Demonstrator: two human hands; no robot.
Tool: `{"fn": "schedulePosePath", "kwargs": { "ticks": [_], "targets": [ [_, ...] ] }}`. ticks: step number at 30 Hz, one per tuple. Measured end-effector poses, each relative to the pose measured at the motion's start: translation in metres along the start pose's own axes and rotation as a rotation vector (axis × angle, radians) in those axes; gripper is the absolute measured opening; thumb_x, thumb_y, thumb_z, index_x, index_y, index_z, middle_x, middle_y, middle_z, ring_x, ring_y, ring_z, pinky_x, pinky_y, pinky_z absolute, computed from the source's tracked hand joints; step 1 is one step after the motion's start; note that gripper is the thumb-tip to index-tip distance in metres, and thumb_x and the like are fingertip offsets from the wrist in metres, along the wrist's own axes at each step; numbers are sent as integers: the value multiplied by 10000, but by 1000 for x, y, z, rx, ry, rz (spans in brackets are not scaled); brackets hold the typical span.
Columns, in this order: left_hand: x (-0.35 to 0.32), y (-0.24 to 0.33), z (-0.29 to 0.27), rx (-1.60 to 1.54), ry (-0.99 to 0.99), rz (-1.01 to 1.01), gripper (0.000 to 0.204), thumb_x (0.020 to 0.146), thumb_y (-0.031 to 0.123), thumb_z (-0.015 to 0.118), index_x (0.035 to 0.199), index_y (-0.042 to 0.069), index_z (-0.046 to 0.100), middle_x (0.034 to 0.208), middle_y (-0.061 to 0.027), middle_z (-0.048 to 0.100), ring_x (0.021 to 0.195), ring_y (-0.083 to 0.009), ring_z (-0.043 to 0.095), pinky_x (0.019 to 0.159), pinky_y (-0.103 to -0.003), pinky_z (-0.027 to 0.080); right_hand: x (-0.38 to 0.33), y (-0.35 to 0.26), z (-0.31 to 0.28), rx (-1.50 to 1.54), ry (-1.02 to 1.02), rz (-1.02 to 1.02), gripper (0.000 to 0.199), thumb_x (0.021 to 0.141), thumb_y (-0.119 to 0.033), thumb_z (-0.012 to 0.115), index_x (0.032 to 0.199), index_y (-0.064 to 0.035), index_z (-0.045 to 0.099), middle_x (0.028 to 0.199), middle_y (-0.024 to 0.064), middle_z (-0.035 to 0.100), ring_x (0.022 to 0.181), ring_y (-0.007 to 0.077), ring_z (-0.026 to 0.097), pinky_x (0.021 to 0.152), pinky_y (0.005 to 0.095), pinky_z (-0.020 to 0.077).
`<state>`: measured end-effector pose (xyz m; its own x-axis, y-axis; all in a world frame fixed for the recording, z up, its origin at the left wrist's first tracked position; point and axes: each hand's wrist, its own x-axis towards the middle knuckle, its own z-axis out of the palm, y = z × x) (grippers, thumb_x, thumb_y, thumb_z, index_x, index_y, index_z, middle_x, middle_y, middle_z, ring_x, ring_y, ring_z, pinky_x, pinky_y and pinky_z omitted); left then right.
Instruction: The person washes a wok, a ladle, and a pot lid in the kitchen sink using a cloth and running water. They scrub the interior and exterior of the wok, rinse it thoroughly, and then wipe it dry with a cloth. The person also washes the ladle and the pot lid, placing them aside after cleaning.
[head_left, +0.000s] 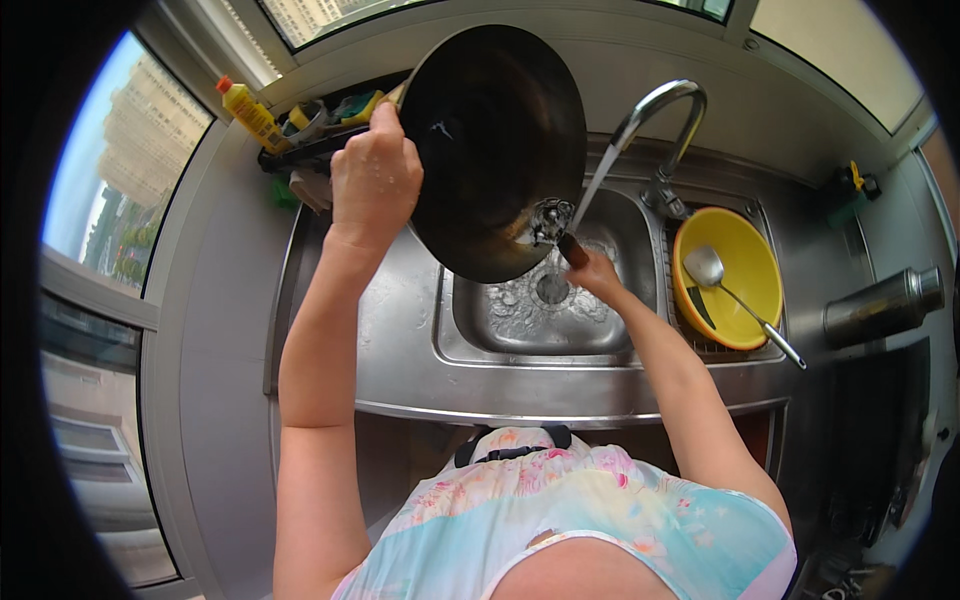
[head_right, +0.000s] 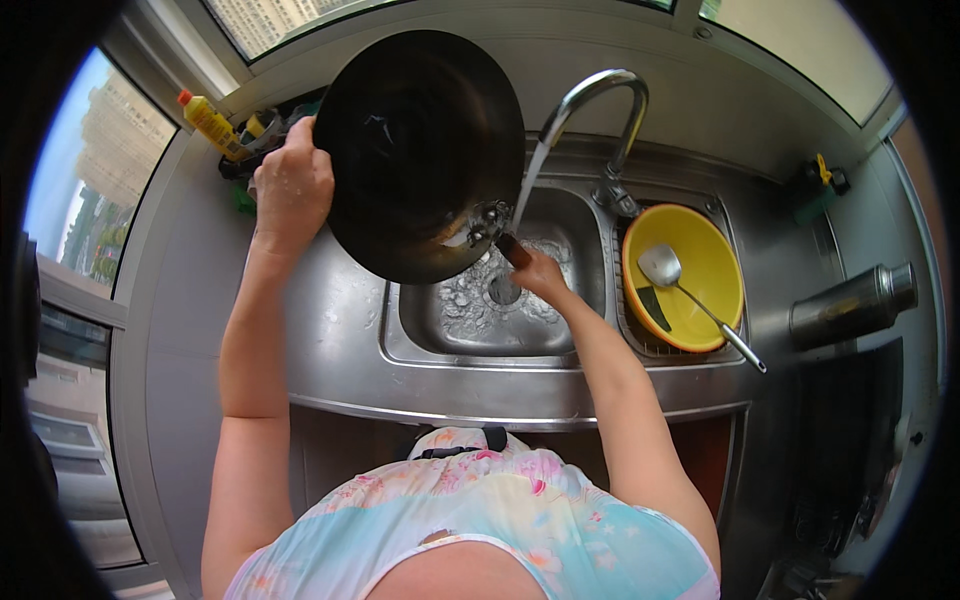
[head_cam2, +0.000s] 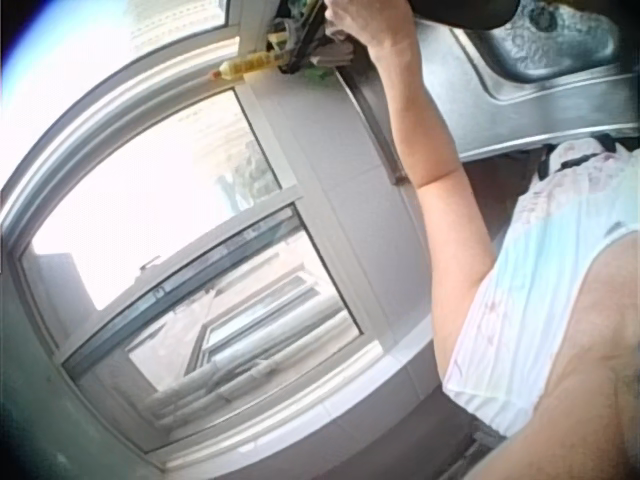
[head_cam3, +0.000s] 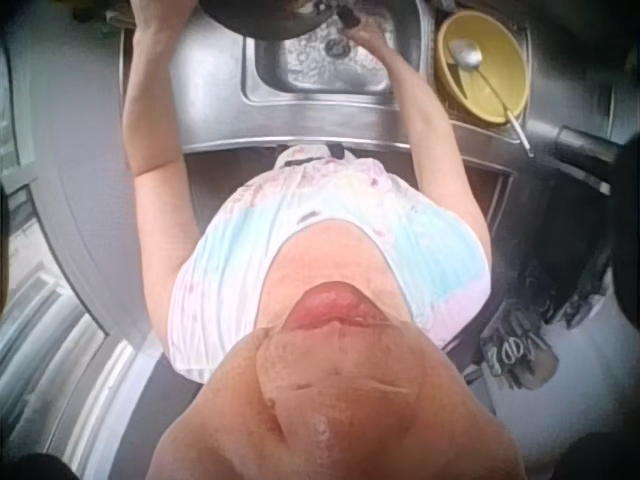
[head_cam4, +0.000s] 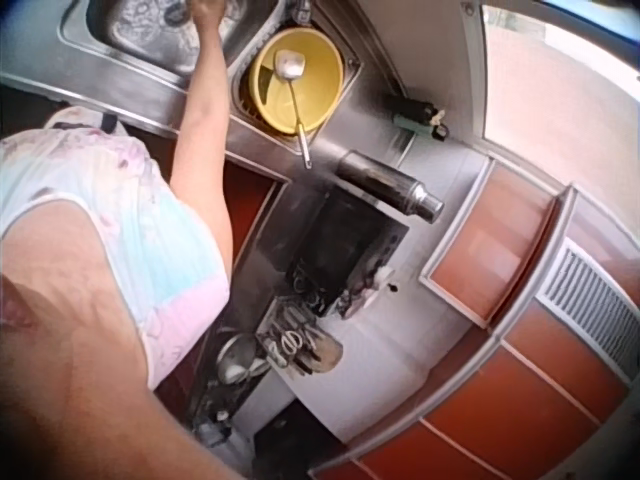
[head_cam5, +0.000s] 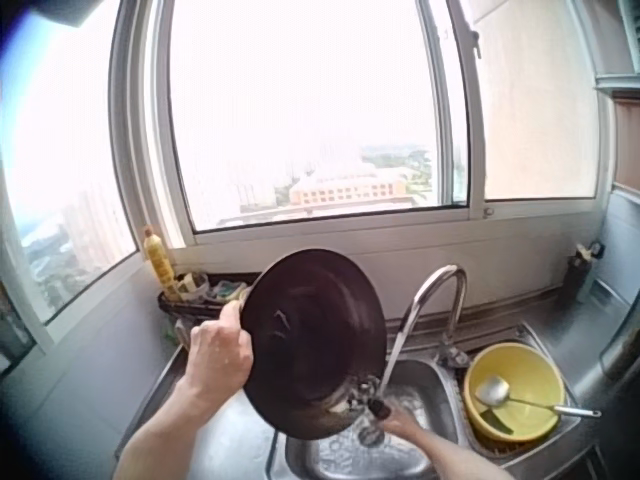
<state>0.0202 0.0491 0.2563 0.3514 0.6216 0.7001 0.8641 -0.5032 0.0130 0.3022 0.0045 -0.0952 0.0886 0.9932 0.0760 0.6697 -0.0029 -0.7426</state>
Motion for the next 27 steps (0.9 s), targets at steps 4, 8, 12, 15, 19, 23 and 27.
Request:
{"fn": "schedulePosePath", "kwargs": {
  "ticks": [4, 8, 12, 15, 19, 23, 27],
  "targets": [
    [-14, -3, -5, 18, -50, -23, 128, 820, 63, 524, 907, -30, 512, 605, -202, 625, 595, -333, 664, 569, -399, 558, -24, -19, -6, 97, -81, 124, 282, 655, -241, 722, 827, -37, 631, 727, 120, 642, 710, 255, 632, 670, 367, 481],
    [-23, 2, 6, -2, -61, -43, 77, 812, 61, 536, 834, 6, 487, 593, -194, 618, 593, -337, 661, 569, -389, 559, 10, -32, 5, 268, 0, 55, 306, 653, -205, 728, 890, -26, 651, 796, 144, 672, 740, 301, 648, 670, 382, 486],
    [-31, -7, 9, -52, -76, -75, 78, 808, 51, 531, 839, -7, 490, 624, -215, 622, 608, -366, 654, 582, -418, 554, -13, -73, -8, 340, 74, -129, 286, 653, -199, 733, 848, -11, 641, 774, 151, 669, 703, 266, 653, 651, 386, 492],
    [-33, -6, 7, -60, -62, -78, 82, 813, 52, 518, 859, -13, 499, 653, -236, 626, 648, -388, 653, 605, -446, 550, -26, -39, -15, 16, -159, 76, 268, 653, -217, 723, 811, -19, 637, 769, 145, 674, 689, 244, 659, 656, 376, 503],
    [-32, -15, 2, -26, -21, -99, 77, 815, 42, 498, 847, -23, 524, 662, -251, 626, 649, -389, 654, 608, -447, 550, -43, 4, -14, -31, -419, 283, 252, 669, -234, 720, 811, -44, 635, 771, 83, 670, 695, 192, 648, 684, 327, 498],
    [-33, -25, 3, -54, -37, -165, 126, 798, 48, 489, 862, -42, 550, 707, -264, 632, 688, -405, 649, 670, -460, 538, -10, -22, -30, 565, -529, 110, 283, 735, -251, 725, 880, -22, 642, 808, 43, 641, 759, 164, 606, 747, 295, 466],
    [-37, -38, -3, -167, -65, -218, 245, 782, 57, 470, 944, -73, 601, 783, -297, 632, 769, -425, 638, 742, -474, 514, 9, -78, -58, 1015, -677, 280, 409, 829, -397, 680, 930, -5, 623, 800, 51, 623, 650, 147, 573, 630, 278, 443]
  ]
}}
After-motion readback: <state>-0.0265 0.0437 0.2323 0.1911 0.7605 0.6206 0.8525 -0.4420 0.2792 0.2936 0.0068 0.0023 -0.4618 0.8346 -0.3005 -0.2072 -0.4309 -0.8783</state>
